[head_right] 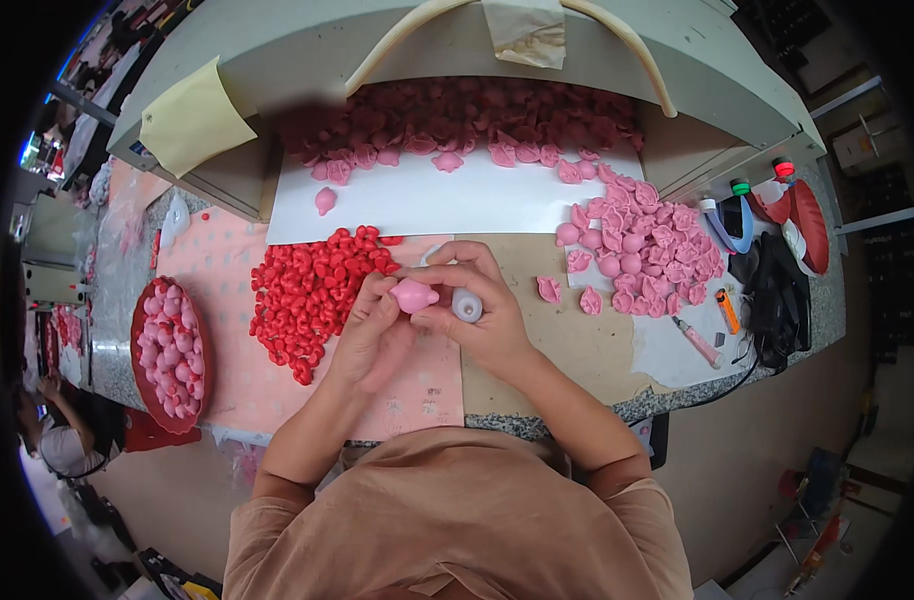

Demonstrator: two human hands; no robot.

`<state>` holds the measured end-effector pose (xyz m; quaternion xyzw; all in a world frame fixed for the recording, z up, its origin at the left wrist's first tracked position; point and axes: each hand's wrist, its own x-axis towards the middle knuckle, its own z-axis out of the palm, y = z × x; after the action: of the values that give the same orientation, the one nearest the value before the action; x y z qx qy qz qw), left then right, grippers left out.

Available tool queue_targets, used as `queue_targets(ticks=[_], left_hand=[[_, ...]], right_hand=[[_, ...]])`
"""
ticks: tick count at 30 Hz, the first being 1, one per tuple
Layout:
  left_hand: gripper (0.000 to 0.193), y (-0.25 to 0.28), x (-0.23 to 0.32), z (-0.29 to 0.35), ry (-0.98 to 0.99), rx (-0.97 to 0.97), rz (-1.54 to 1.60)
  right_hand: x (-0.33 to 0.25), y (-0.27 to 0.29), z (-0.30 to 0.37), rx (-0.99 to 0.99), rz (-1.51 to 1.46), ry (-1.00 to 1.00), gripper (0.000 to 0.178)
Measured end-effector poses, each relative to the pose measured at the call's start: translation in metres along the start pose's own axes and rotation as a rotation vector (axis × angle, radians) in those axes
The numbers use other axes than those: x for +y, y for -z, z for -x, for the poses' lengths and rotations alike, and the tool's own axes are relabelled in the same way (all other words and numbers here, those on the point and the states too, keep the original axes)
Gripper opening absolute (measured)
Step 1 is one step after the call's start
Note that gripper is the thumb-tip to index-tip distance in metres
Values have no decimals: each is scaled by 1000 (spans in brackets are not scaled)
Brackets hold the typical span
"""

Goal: Gluing small pink components onto a white base to assemble toys at a factory workbench.

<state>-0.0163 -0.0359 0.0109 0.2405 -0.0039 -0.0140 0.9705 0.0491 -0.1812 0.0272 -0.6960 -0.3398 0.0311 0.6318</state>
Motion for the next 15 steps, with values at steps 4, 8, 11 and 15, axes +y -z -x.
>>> queue_targets(ticks=[4,8,11,15], left_hand=[[9,4,-4,2,-36,6,51],[10,2,-4,1,-79,39,43],[10,6,-4,0,-97,19,18],[11,4,-7,1,-136,39,3]], right_hand=[[6,-13,-1,19,-604,-155,30],[8,-25,2,-10,-919,-247,27],[16,-26,4,-49,-952,-229,26],[14,-30,5,-34,-1022,-213,26]])
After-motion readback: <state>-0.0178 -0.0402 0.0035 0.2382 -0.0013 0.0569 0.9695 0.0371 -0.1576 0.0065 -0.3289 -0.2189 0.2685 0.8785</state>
